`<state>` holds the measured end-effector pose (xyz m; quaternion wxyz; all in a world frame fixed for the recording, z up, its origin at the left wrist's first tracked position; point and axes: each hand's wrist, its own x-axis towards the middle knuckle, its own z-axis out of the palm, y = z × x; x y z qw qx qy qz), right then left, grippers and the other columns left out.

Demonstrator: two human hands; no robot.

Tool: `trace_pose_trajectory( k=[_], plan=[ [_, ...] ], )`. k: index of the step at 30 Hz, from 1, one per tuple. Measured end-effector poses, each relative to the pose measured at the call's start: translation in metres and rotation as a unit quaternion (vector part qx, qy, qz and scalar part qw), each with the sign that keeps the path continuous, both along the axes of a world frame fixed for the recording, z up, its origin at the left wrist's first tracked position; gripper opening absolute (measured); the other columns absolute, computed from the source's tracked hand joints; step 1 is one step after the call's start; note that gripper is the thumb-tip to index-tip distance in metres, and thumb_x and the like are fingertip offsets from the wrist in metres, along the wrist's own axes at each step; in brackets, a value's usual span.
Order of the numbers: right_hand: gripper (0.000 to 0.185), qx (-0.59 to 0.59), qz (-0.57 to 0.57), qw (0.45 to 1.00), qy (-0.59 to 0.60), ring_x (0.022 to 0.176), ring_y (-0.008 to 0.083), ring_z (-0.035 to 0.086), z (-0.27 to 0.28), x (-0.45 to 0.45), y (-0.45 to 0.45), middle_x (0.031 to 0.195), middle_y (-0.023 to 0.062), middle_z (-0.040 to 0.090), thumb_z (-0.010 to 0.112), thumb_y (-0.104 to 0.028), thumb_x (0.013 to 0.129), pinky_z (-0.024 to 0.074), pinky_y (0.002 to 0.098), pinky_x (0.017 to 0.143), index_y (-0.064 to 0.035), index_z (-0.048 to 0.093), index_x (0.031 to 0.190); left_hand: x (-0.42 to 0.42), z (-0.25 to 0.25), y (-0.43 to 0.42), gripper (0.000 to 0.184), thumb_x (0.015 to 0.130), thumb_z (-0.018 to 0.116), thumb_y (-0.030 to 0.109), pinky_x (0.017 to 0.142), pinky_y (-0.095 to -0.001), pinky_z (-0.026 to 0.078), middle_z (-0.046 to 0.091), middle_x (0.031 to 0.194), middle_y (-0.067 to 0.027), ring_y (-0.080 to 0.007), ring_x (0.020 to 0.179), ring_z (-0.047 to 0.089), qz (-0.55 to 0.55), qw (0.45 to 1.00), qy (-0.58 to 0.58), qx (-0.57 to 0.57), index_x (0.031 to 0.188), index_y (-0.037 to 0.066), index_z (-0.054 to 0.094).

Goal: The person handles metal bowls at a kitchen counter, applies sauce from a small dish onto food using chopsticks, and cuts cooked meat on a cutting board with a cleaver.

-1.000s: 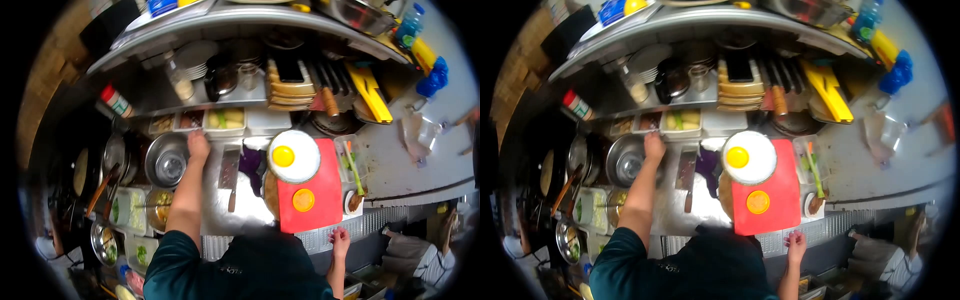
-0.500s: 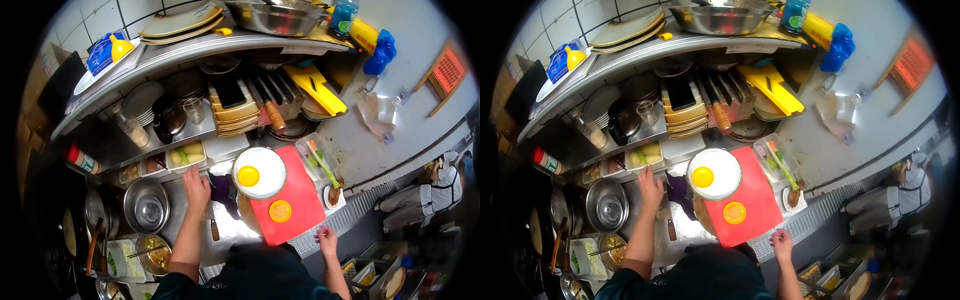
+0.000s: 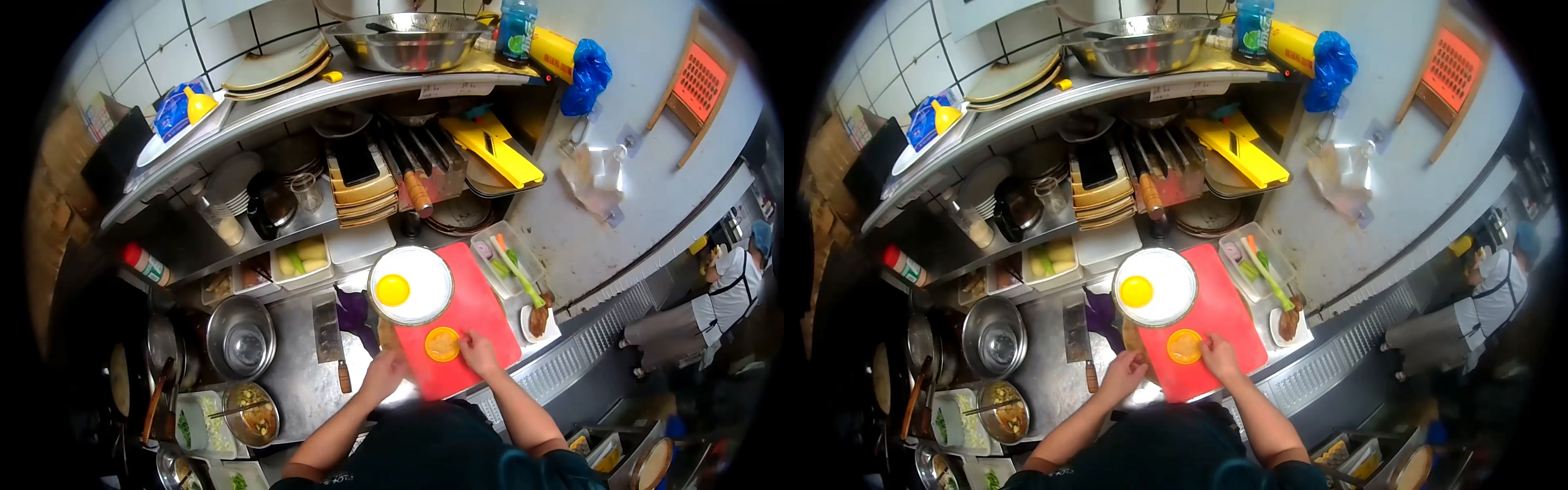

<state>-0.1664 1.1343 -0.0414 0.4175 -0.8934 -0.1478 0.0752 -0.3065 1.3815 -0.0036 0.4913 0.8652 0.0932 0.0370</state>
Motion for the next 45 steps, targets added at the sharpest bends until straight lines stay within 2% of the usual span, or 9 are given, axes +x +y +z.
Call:
trace_pose_trajectory(
  k=[4, 8, 12, 17, 22, 31, 35, 40, 45],
  plan=[
    [0.026, -0.034, 0.037, 0.999, 0.006, 0.07, 0.0243, 0.072, -0.017, 0.012, 0.004, 0.078, 0.0132, 0.071, 0.065, -0.014, 0.092, 0.0562, 0.0365, 0.064, -0.0003, 0.067, 0.114, 0.011, -0.052, -0.026, 0.05, 0.097, 0.066, 0.014, 0.073, -0.0279, 0.057, 0.066, 0.104, -0.0101, -0.0154, 0.082, 0.07, -0.012, 0.982, 0.143, -0.123, 0.14, -0.006, 0.051],
    [0.016, 0.052, 0.039, 0.984, 0.168, 0.064, 0.0206, 0.071, -0.005, 0.014, 0.004, 0.075, 0.0118, 0.069, 0.068, -0.009, 0.088, 0.0563, 0.0341, 0.06, -0.0005, 0.065, 0.101, 0.017, -0.033, -0.049, 0.05, 0.099, 0.063, 0.01, 0.083, -0.0295, 0.057, 0.064, 0.113, -0.0094, -0.0181, 0.092, 0.07, 0.025, 0.957, 0.185, -0.221, 0.144, -0.004, 0.046],
    [0.016, 0.107, 0.02, 0.97, 0.216, 0.06, 0.0157, 0.069, 0.022, -0.003, 0.006, 0.069, 0.008, 0.066, 0.069, -0.006, 0.088, 0.0549, 0.0298, 0.056, 0.0004, 0.06, 0.1, 0.015, -0.053, -0.068, 0.041, 0.103, 0.054, 0.008, 0.099, -0.0377, 0.055, 0.064, 0.122, -0.0138, -0.0241, 0.108, 0.068, 0.096, 0.852, 0.121, -0.501, 0.143, 0.0, 0.047],
    [0.017, 0.149, 0.034, 0.963, 0.221, 0.06, 0.0149, 0.067, 0.042, -0.015, 0.0, 0.073, 0.0074, 0.065, 0.067, -0.005, 0.09, 0.0545, 0.0287, 0.055, 0.0013, 0.058, 0.103, 0.014, -0.001, -0.088, 0.039, 0.104, 0.051, 0.007, 0.102, -0.04, 0.053, 0.062, 0.133, -0.0154, -0.0266, 0.116, 0.066, 0.087, 0.791, 0.078, -0.601, 0.143, 0.0, 0.047],
    [0.019, 0.161, 0.06, 0.945, 0.278, 0.062, 0.0144, 0.067, 0.045, -0.015, -0.007, 0.079, 0.0074, 0.065, 0.067, -0.007, 0.095, 0.0548, 0.0263, 0.056, 0.002, 0.057, 0.109, 0.013, 0.003, -0.091, 0.039, 0.103, 0.052, 0.005, 0.101, -0.0396, 0.054, 0.061, 0.135, -0.0148, -0.0268, 0.118, 0.065, 0.111, 0.779, 0.052, -0.614, 0.141, -0.001, 0.049],
    [0.028, 0.086, 0.141, 0.984, 0.059, 0.072, 0.0146, 0.064, 0.086, 0.021, -0.013, 0.088, 0.0094, 0.07, 0.074, -0.01, 0.091, 0.0538, 0.0306, 0.065, 0.0005, 0.065, 0.115, -0.021, -0.001, -0.074, 0.043, 0.099, 0.047, 0.001, 0.09, -0.0342, 0.058, 0.064, 0.129, -0.0149, -0.0226, 0.11, 0.067, 0.201, 0.771, 0.013, -0.605, 0.142, -0.003, 0.049],
    [0.03, 0.055, 0.18, 0.976, -0.106, 0.081, 0.0192, 0.067, 0.135, 0.053, 0.007, 0.109, 0.0158, 0.068, 0.074, -0.003, 0.087, 0.0546, 0.0304, 0.071, 0.002, 0.066, 0.116, -0.041, 0.011, -0.067, 0.042, 0.099, 0.046, 0.001, 0.088, -0.0342, 0.059, 0.064, 0.128, -0.0158, -0.0233, 0.112, 0.067, 0.265, 0.757, 0.004, -0.597, 0.14, -0.005, 0.051],
    [0.031, 0.054, 0.181, 0.853, -0.487, 0.103, 0.0323, 0.064, 0.243, 0.104, 0.053, 0.111, 0.0164, 0.067, 0.076, -0.002, 0.083, 0.0541, 0.0394, 0.089, 0.0001, 0.071, 0.113, -0.068, 0.014, -0.054, 0.041, 0.099, 0.048, 0.003, 0.088, -0.0349, 0.059, 0.066, 0.127, -0.0157, -0.0241, 0.111, 0.068, 0.273, 0.751, -0.012, -0.601, 0.14, -0.004, 0.053],
    [0.039, 0.077, 0.146, 0.731, -0.663, 0.115, 0.0364, 0.062, 0.371, 0.147, 0.126, 0.122, 0.0202, 0.066, 0.081, -0.009, 0.082, 0.0472, 0.0443, 0.101, -0.0006, 0.069, 0.118, -0.089, -0.001, -0.045, 0.041, 0.1, 0.05, 0.005, 0.086, -0.034, 0.059, 0.067, 0.126, -0.0146, -0.0225, 0.108, 0.069, 0.294, 0.752, -0.027, -0.589, 0.14, -0.003, 0.054]
  ],
)
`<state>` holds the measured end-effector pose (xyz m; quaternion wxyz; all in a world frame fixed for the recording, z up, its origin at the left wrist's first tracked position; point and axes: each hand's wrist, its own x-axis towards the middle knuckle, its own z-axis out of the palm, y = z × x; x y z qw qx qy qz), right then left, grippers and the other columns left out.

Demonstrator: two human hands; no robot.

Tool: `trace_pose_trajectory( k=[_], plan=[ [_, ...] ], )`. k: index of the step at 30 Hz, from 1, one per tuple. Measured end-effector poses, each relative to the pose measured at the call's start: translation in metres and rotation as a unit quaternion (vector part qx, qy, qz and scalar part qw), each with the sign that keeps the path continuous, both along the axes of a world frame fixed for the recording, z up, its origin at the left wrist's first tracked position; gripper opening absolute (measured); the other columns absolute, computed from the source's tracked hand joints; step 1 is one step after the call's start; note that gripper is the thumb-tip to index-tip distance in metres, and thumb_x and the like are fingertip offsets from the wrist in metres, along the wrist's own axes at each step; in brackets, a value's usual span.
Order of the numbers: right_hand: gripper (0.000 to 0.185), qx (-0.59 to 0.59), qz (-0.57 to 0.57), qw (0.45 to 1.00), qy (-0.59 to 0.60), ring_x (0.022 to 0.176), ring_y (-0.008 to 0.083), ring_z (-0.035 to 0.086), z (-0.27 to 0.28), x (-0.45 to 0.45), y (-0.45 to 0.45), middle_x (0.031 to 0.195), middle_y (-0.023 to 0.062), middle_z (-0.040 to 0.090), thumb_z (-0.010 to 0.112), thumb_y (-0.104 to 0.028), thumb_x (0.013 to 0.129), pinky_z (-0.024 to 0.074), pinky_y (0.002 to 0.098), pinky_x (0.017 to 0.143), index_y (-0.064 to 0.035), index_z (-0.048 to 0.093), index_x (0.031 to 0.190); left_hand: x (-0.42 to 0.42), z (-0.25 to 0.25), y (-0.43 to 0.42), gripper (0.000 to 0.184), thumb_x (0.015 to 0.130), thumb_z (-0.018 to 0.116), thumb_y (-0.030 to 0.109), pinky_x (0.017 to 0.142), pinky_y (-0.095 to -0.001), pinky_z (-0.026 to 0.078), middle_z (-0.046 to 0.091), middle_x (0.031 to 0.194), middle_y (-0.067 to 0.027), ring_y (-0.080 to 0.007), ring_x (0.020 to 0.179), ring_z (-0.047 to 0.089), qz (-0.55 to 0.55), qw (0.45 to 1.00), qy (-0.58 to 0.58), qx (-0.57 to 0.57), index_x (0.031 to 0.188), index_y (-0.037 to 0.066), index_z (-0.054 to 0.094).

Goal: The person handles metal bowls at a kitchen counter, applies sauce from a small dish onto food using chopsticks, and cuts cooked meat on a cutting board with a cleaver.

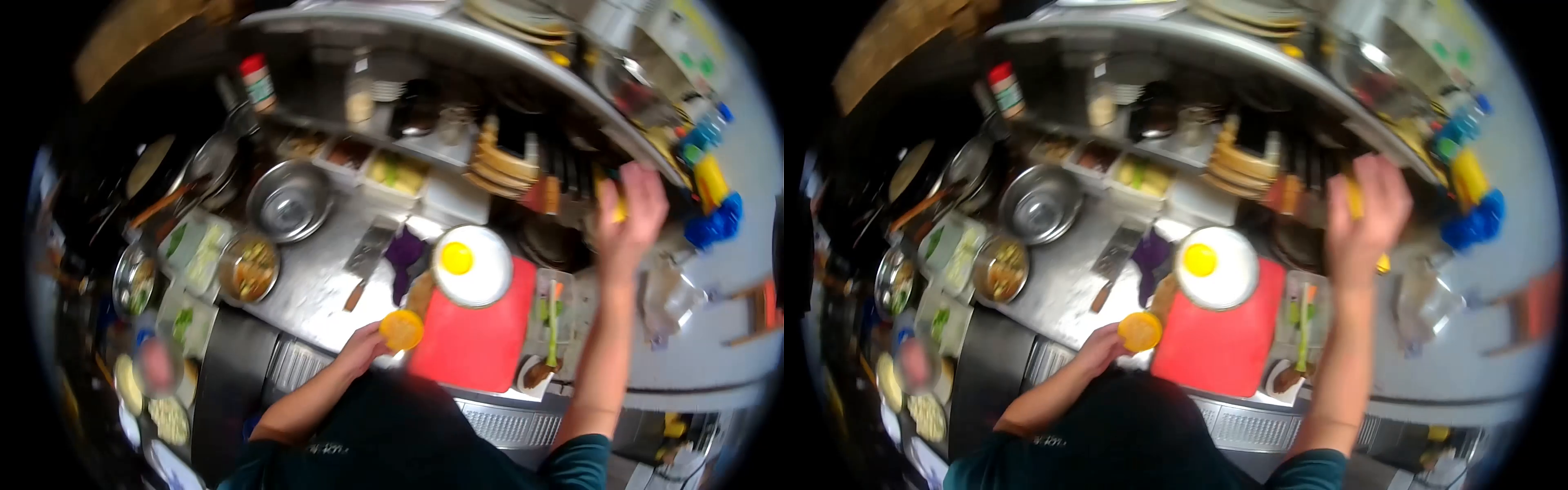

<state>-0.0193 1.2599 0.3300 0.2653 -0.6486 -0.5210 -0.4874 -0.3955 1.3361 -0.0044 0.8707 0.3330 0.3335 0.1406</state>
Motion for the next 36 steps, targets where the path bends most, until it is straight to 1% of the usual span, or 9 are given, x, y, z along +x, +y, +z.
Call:
trace_pose_trajectory(
  k=[4, 8, 11, 15, 19, 21, 26, 33, 36],
  plan=[
    [0.054, -0.025, -0.072, 0.988, -0.136, 0.12, 0.0412, 0.06, 0.083, 0.068, 0.044, 0.13, 0.0247, 0.064, 0.082, -0.028, 0.086, 0.0479, 0.0452, 0.102, 0.0014, 0.065, 0.128, -0.007, 0.008, 0.006, 0.04, 0.099, 0.052, 0.008, 0.082, -0.0316, 0.059, 0.068, 0.119, -0.0101, -0.0179, 0.098, 0.069, 0.026, 0.998, -0.04, 0.028, 0.138, 0.0, 0.057],
    [0.054, -0.005, -0.073, 0.993, -0.094, 0.122, 0.0375, 0.062, 0.102, 0.099, 0.062, 0.133, 0.0229, 0.064, 0.063, -0.041, 0.1, 0.0492, 0.0405, 0.103, 0.0006, 0.062, 0.133, -0.027, -0.004, 0.008, 0.043, 0.095, 0.052, 0.008, 0.08, -0.03, 0.059, 0.067, 0.116, -0.0085, -0.0158, 0.093, 0.068, 0.045, 0.998, -0.023, 0.045, 0.138, 0.001, 0.057],
    [0.036, 0.009, 0.143, 0.974, -0.176, 0.111, 0.031, 0.067, 0.049, 0.026, 0.078, 0.12, 0.0158, 0.071, 0.07, -0.002, 0.092, 0.0541, 0.0367, 0.095, 0.0003, 0.065, 0.128, -0.046, -0.006, 0.01, 0.053, 0.093, 0.051, 0.006, 0.08, -0.0302, 0.059, 0.064, 0.122, -0.01, -0.0164, 0.097, 0.066, 0.085, 0.996, -0.025, 0.027, 0.146, 0.002, 0.05],
    [0.036, -0.193, 0.338, 0.918, -0.075, 0.086, 0.0287, 0.067, -0.048, -0.116, 0.126, 0.102, 0.0163, 0.069, 0.07, 0.007, 0.076, 0.0551, 0.0369, 0.07, -0.0006, 0.072, 0.111, -0.078, -0.015, 0.011, 0.053, 0.093, 0.052, 0.007, 0.08, -0.0306, 0.059, 0.065, 0.122, -0.0106, -0.0179, 0.098, 0.067, 0.127, 0.992, 0.001, 0.024, 0.146, 0.001, 0.05],
    [0.029, -0.328, 0.367, 0.866, 0.092, 0.091, 0.0344, 0.066, -0.138, -0.179, 0.176, 0.1, 0.0162, 0.067, 0.074, 0.003, 0.077, 0.0552, 0.0422, 0.078, -0.0008, 0.069, 0.105, -0.111, -0.021, 0.009, 0.048, 0.094, 0.054, 0.008, 0.08, -0.0313, 0.059, 0.067, 0.12, -0.0117, -0.0201, 0.1, 0.068, 0.171, 0.985, 0.033, -0.013, 0.142, 0.001, 0.053],
    [0.023, -0.373, 0.37, 0.844, 0.107, 0.092, 0.0354, 0.065, -0.182, -0.19, 0.205, 0.098, 0.0165, 0.066, 0.072, 0.002, 0.079, 0.0546, 0.0433, 0.081, -0.0017, 0.068, 0.102, -0.129, -0.028, 0.006, 0.048, 0.095, 0.055, 0.008, 0.08, -0.0317, 0.059, 0.067, 0.121, -0.0125, -0.0207, 0.1, 0.069, 0.185, 0.981, 0.052, -0.016, 0.142, 0.0, 0.054],
    [0.044, -0.415, 0.274, 0.856, 0.142, 0.102, 0.0394, 0.063, -0.269, -0.168, 0.285, 0.112, 0.021, 0.064, 0.068, 0.003, 0.074, 0.0535, 0.0447, 0.09, 0.0013, 0.065, 0.119, -0.163, -0.02, 0.003, 0.044, 0.096, 0.052, 0.005, 0.079, -0.0308, 0.059, 0.067, 0.116, -0.0126, -0.0201, 0.093, 0.069, 0.251, 0.966, 0.054, -0.018, 0.139, -0.002, 0.054],
    [0.055, -0.442, 0.175, 0.872, 0.118, 0.113, 0.0407, 0.06, -0.319, -0.143, 0.379, 0.128, 0.024, 0.06, 0.063, -0.003, 0.078, 0.05, 0.0454, 0.099, -0.0016, 0.061, 0.133, -0.196, -0.038, -0.01, 0.047, 0.093, 0.052, -0.001, 0.078, -0.0319, 0.06, 0.067, 0.118, -0.0133, -0.0222, 0.095, 0.069, 0.314, 0.946, 0.067, -0.052, 0.14, -0.002, 0.053],
    [0.074, -0.487, 0.079, 0.865, 0.094, 0.124, 0.0373, 0.055, -0.347, -0.125, 0.423, 0.135, 0.0218, 0.057, 0.076, -0.007, 0.074, 0.0478, 0.0446, 0.105, -0.0082, 0.052, 0.143, -0.2, -0.044, -0.014, 0.046, 0.092, 0.051, -0.003, 0.078, -0.0318, 0.06, 0.067, 0.118, -0.0132, -0.0221, 0.094, 0.069, 0.334, 0.937, 0.076, -0.065, 0.138, -0.002, 0.054]
  ],
)
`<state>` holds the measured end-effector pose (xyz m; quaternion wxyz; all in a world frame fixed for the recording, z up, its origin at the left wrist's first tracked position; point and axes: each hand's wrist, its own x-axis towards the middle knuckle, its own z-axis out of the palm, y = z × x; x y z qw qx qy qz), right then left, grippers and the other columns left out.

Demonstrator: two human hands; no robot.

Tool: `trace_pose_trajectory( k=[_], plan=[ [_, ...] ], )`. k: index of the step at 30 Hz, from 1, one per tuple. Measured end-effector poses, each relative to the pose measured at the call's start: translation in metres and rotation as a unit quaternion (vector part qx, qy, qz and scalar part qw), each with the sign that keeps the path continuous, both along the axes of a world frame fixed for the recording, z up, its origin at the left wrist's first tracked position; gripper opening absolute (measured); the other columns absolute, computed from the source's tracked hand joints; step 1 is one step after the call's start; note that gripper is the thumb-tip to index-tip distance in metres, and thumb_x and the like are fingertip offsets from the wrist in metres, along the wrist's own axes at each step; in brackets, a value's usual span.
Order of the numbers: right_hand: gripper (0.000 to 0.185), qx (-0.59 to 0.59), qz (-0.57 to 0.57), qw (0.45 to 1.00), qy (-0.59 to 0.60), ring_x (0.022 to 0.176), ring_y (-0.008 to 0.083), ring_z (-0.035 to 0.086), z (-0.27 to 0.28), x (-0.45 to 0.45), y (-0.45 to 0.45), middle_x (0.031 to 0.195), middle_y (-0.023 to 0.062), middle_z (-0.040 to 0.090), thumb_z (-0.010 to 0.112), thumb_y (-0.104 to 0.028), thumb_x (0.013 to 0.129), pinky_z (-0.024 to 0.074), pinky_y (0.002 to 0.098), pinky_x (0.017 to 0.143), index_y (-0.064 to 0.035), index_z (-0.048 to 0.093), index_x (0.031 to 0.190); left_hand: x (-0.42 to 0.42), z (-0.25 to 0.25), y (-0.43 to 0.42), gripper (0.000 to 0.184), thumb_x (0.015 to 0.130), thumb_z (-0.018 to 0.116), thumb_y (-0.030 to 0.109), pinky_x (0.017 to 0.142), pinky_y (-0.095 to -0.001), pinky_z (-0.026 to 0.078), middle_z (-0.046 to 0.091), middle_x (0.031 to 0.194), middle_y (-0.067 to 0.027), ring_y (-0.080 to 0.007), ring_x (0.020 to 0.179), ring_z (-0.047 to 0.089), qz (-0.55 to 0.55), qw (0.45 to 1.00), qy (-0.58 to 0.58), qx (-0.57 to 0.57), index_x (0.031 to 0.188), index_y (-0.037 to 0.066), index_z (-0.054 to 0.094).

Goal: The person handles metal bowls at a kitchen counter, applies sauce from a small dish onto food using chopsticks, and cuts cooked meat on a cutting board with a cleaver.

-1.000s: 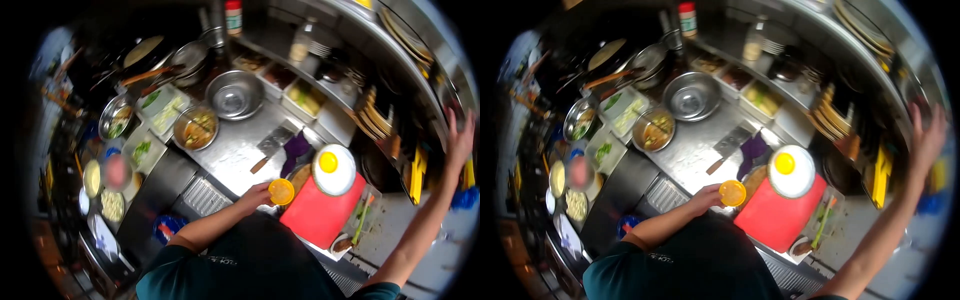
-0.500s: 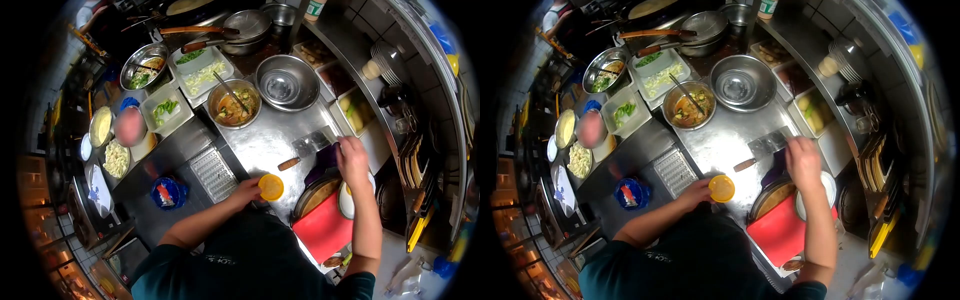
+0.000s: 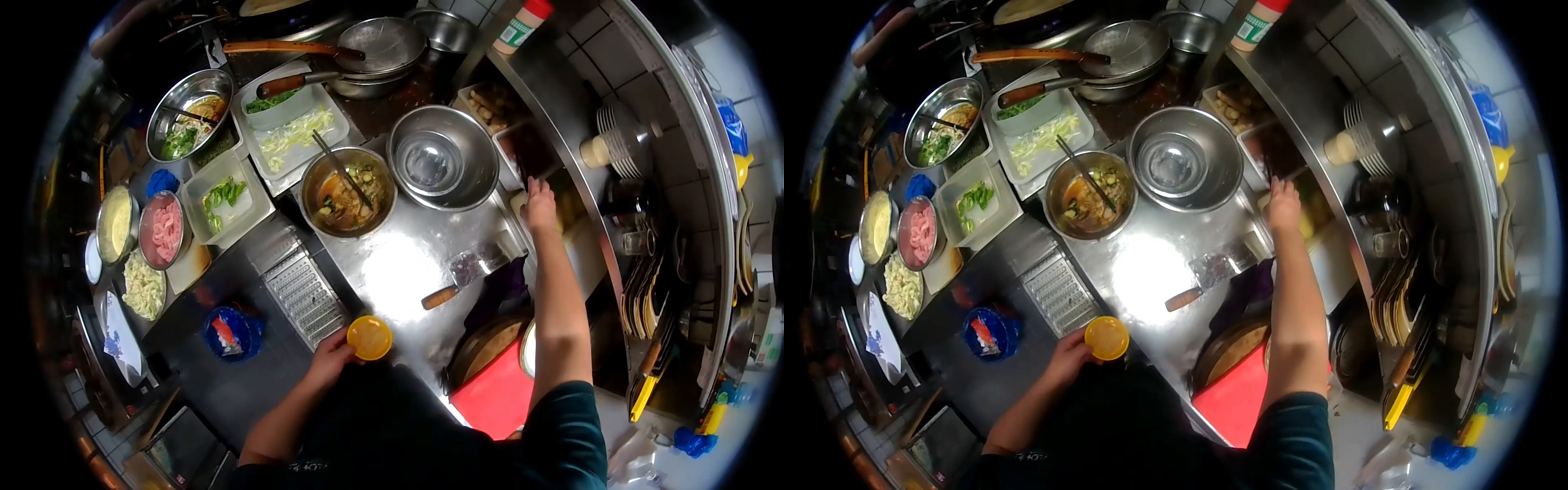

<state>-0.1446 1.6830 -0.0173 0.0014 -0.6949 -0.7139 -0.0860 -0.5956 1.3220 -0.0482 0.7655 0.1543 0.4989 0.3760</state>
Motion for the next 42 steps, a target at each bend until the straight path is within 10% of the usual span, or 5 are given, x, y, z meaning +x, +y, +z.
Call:
trace_pose_trajectory(
  k=[4, 12, 22, 31, 42],
  plan=[
    [0.072, -0.068, 0.035, 0.994, -0.074, 0.125, 0.0347, 0.055, -0.053, 0.042, 0.049, 0.135, 0.0196, 0.058, 0.078, -0.023, 0.079, 0.0454, 0.0469, 0.107, -0.0123, 0.052, 0.145, 0.0, -0.007, -0.001, 0.047, 0.092, 0.051, -0.003, 0.078, -0.0316, 0.06, 0.067, 0.118, -0.0132, -0.0218, 0.095, 0.069, 0.011, 1.0, 0.014, 0.002, 0.138, -0.002, 0.054],
    [0.015, 0.147, 0.087, 0.983, 0.062, 0.081, 0.0386, 0.067, -0.032, 0.024, 0.021, 0.089, 0.0201, 0.07, 0.058, -0.009, 0.087, 0.0558, 0.0454, 0.076, -0.0044, 0.072, 0.085, 0.01, 0.011, 0.024, 0.044, 0.093, 0.05, -0.001, 0.079, -0.0312, 0.059, 0.068, 0.118, -0.0117, -0.0204, 0.099, 0.069, -0.01, 1.0, 0.011, -0.001, 0.137, -0.002, 0.056],
    [0.012, 0.175, -0.257, 0.779, 0.544, 0.085, 0.0107, 0.067, 0.117, 0.016, -0.264, 0.094, 0.0072, 0.069, 0.073, 0.0, 0.091, 0.0534, 0.0245, 0.077, 0.0027, 0.072, 0.103, 0.069, 0.031, 0.083, 0.035, 0.094, 0.05, -0.002, 0.075, -0.0285, 0.058, 0.07, 0.11, -0.0101, -0.0177, 0.091, 0.07, -0.17, 0.985, -0.008, 0.031, 0.128, -0.001, 0.061],
    [0.01, 0.232, -0.405, 0.698, 0.544, 0.058, 0.007, 0.058, 0.204, 0.017, -0.518, 0.089, 0.0023, 0.063, 0.07, 0.009, 0.087, 0.045, 0.0225, 0.052, 0.0033, 0.07, 0.096, 0.152, 0.039, 0.098, 0.038, 0.095, 0.05, -0.002, 0.074, -0.0293, 0.059, 0.069, 0.114, -0.0104, -0.0173, 0.095, 0.069, -0.348, 0.936, -0.005, 0.056, 0.132, -0.001, 0.059],
    [0.011, 0.257, -0.429, 0.735, 0.457, 0.075, 0.0128, 0.065, 0.124, 0.024, -0.574, 0.086, 0.0083, 0.068, 0.072, -0.002, 0.089, 0.0528, 0.0276, 0.068, 0.0025, 0.07, 0.099, 0.23, 0.07, 0.045, 0.039, 0.098, 0.051, 0.002, 0.074, -0.0298, 0.058, 0.07, 0.116, -0.0095, -0.0166, 0.096, 0.069, -0.427, 0.899, -0.049, 0.079, 0.136, -0.001, 0.058]
  ],
)
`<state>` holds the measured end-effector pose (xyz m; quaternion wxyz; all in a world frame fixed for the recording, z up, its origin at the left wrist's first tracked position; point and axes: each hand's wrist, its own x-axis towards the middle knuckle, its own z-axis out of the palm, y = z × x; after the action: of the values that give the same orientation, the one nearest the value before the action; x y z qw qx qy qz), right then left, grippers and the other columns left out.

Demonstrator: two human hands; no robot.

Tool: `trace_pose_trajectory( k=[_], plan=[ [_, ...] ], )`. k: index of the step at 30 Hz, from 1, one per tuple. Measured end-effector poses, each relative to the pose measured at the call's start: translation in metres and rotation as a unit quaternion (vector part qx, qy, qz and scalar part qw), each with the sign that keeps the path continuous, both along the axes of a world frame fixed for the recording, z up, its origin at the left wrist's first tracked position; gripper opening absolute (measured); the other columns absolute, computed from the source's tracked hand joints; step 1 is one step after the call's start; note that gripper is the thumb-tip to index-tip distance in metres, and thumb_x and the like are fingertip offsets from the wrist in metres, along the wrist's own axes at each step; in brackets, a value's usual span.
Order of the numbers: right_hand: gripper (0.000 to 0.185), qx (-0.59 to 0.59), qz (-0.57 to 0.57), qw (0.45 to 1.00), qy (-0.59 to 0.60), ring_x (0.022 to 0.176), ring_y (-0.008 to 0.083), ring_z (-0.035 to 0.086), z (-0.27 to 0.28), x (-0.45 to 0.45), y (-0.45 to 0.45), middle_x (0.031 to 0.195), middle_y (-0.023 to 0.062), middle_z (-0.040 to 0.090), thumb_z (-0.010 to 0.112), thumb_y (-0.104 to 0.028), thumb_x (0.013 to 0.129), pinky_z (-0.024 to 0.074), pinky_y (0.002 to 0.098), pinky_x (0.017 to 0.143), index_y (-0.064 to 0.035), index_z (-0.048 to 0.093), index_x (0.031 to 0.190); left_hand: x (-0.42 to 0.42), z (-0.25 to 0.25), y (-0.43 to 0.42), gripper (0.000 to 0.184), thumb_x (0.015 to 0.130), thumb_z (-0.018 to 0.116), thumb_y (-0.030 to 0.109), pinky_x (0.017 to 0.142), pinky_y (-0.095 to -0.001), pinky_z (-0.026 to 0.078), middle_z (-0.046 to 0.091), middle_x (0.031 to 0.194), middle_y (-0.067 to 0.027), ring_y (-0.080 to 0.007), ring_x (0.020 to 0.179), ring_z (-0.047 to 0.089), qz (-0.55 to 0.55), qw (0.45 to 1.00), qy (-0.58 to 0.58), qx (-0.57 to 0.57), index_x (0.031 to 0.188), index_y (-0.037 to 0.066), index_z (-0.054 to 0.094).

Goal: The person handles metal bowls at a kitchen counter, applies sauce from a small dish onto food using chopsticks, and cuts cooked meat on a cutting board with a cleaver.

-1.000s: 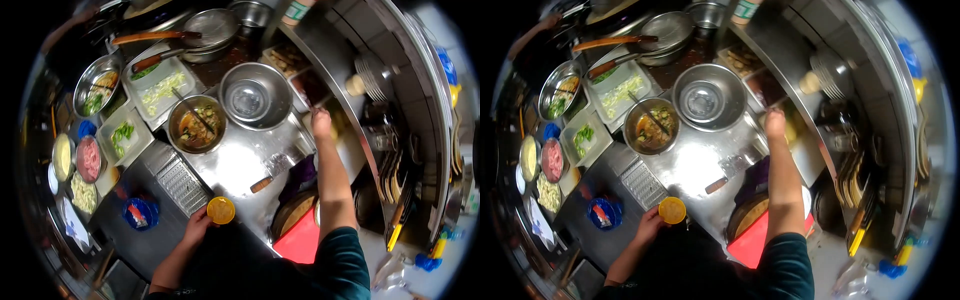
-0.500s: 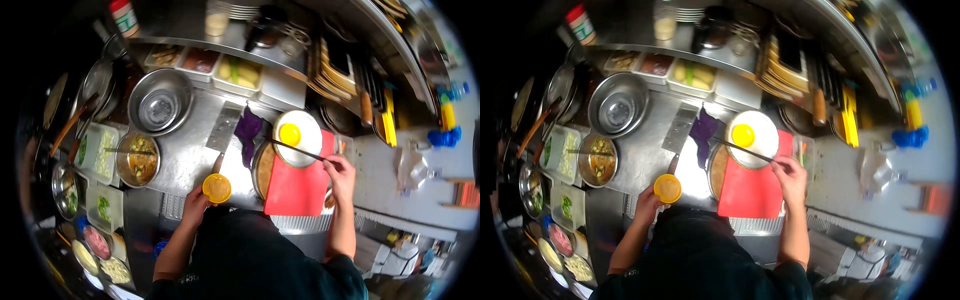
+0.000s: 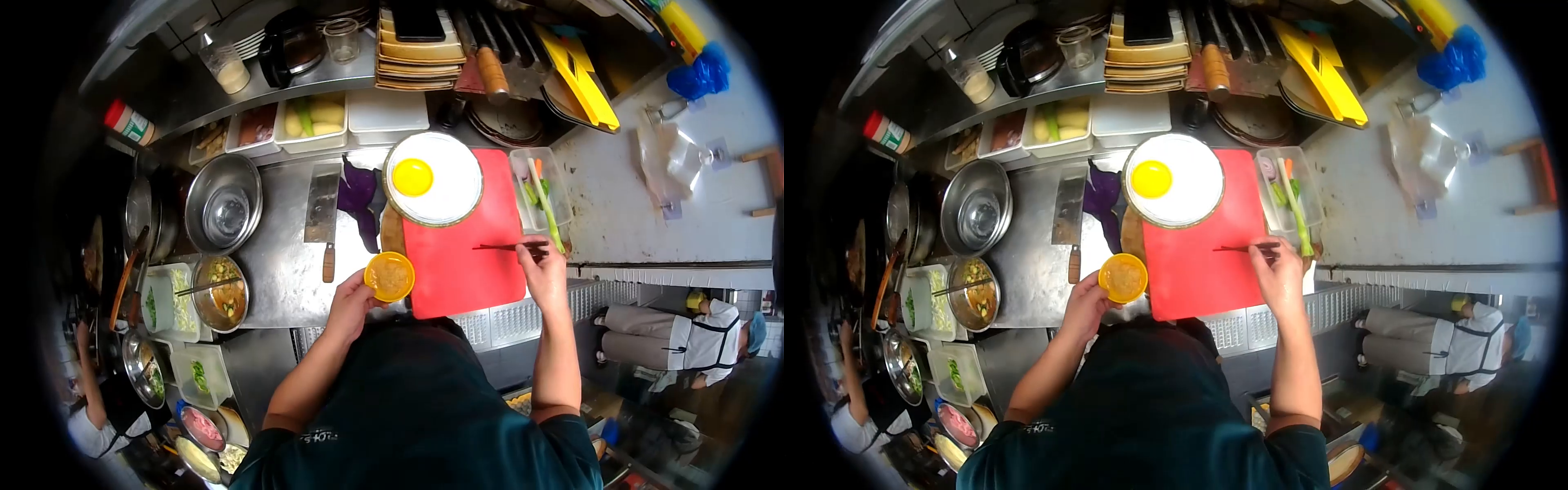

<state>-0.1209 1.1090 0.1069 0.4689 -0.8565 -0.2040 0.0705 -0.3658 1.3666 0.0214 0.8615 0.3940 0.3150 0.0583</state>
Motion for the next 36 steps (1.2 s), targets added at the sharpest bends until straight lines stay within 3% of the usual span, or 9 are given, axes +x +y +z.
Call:
trace_pose_trajectory(
  k=[2, 5, 6, 9, 12, 16, 18, 23, 36],
  plan=[
    [0.011, -0.012, -0.008, 0.998, 0.056, 0.078, 0.013, 0.068, 0.001, 0.006, -0.011, 0.093, 0.0088, 0.07, 0.069, -0.006, 0.095, 0.0547, 0.0278, 0.07, 0.0036, 0.068, 0.101, 0.003, 0.004, -0.011, 0.038, 0.098, 0.05, 0.002, 0.074, -0.0298, 0.057, 0.07, 0.116, -0.0097, -0.0166, 0.095, 0.069, 0.0, 1.0, 0.002, 0.003, 0.135, -0.001, 0.058],
    [0.016, 0.203, -0.094, 0.962, 0.159, 0.068, 0.0095, 0.064, -0.01, 0.015, -0.027, 0.08, 0.0052, 0.068, 0.064, -0.019, 0.101, 0.0486, 0.0244, 0.059, -0.0029, 0.064, 0.105, 0.009, 0.012, -0.021, 0.038, 0.098, 0.05, 0.002, 0.075, -0.0297, 0.058, 0.07, 0.116, -0.0103, -0.0169, 0.096, 0.069, 0.012, 1.0, 0.013, 0.01, 0.135, -0.003, 0.058],
    [0.021, 0.249, -0.092, 0.939, 0.217, 0.077, 0.0159, 0.07, -0.015, 0.022, -0.036, 0.092, 0.0102, 0.069, 0.061, -0.014, 0.102, 0.0581, 0.0293, 0.071, 0.0058, 0.063, 0.108, 0.01, 0.012, -0.023, 0.038, 0.098, 0.05, 0.002, 0.075, -0.0296, 0.058, 0.07, 0.116, -0.0105, -0.0171, 0.096, 0.07, 0.018, 1.0, 0.011, 0.013, 0.135, -0.003, 0.058],
    [0.021, 0.056, -0.093, 0.974, 0.197, 0.076, 0.0194, 0.072, -0.043, 0.034, -0.049, 0.092, 0.0121, 0.069, 0.06, -0.014, 0.103, 0.0596, 0.0303, 0.072, 0.0056, 0.061, 0.111, 0.017, 0.01, -0.028, 0.038, 0.098, 0.048, 0.001, 0.075, -0.0299, 0.058, 0.07, 0.116, -0.0121, -0.018, 0.096, 0.07, 0.029, 0.999, 0.003, 0.02, 0.134, -0.004, 0.058],
    [0.017, 0.192, -0.072, 0.967, 0.152, 0.073, 0.0151, 0.071, -0.029, 0.025, -0.038, 0.08, 0.008, 0.07, 0.06, -0.017, 0.104, 0.0511, 0.0216, 0.062, -0.0017, 0.061, 0.11, 0.026, 0.004, -0.024, 0.039, 0.096, 0.046, -0.001, 0.076, -0.03, 0.059, 0.07, 0.115, -0.0136, -0.0186, 0.095, 0.07, 0.038, 0.999, 0.001, 0.023, 0.133, -0.006, 0.058],
    [0.018, 0.349, -0.009, 0.912, 0.214, 0.088, 0.0228, 0.074, -0.007, 0.02, -0.013, 0.098, 0.0156, 0.072, 0.06, -0.011, 0.103, 0.061, 0.0307, 0.079, 0.0016, 0.06, 0.115, 0.05, 0.008, -0.009, 0.04, 0.095, 0.045, -0.002, 0.077, -0.0298, 0.059, 0.069, 0.116, -0.014, -0.0188, 0.094, 0.07, 0.069, 0.997, -0.011, 0.044, 0.133, -0.006, 0.057],
    [0.019, 0.355, 0.017, 0.908, 0.222, 0.092, 0.0241, 0.073, -0.012, 0.016, 0.003, 0.103, 0.0171, 0.072, 0.063, -0.003, 0.099, 0.0612, 0.0335, 0.084, 0.0039, 0.062, 0.117, 0.067, 0.005, 0.007, 0.04, 0.095, 0.045, -0.001, 0.079, -0.0298, 0.059, 0.069, 0.118, -0.013, -0.0183, 0.096, 0.07, 0.072, 0.995, -0.024, 0.066, 0.133, -0.005, 0.058],
    [0.02, 0.304, 0.043, 0.927, 0.214, 0.089, 0.0211, 0.072, -0.012, 0.009, 0.053, 0.101, 0.0175, 0.073, 0.066, -0.001, 0.097, 0.0581, 0.0323, 0.088, 0.007, 0.066, 0.115, 0.112, 0.015, 0.041, 0.042, 0.097, 0.048, -0.003, 0.083, -0.0285, 0.06, 0.067, 0.123, -0.0117, -0.0187, 0.101, 0.07, 0.084, 0.989, -0.036, 0.116, 0.138, -0.002, 0.053],
    [0.027, 0.351, 0.073, 0.911, 0.206, 0.101, 0.03, 0.072, -0.039, 0.028, 0.097, 0.115, 0.0189, 0.069, 0.06, -0.006, 0.102, 0.0608, 0.0362, 0.088, 0.0078, 0.062, 0.124, 0.152, 0.006, 0.07, 0.038, 0.097, 0.045, -0.002, 0.092, -0.0363, 0.058, 0.065, 0.125, -0.0161, -0.0246, 0.106, 0.069, 0.082, 0.993, -0.08, 0.013, 0.135, -0.002, 0.052]
  ],
)
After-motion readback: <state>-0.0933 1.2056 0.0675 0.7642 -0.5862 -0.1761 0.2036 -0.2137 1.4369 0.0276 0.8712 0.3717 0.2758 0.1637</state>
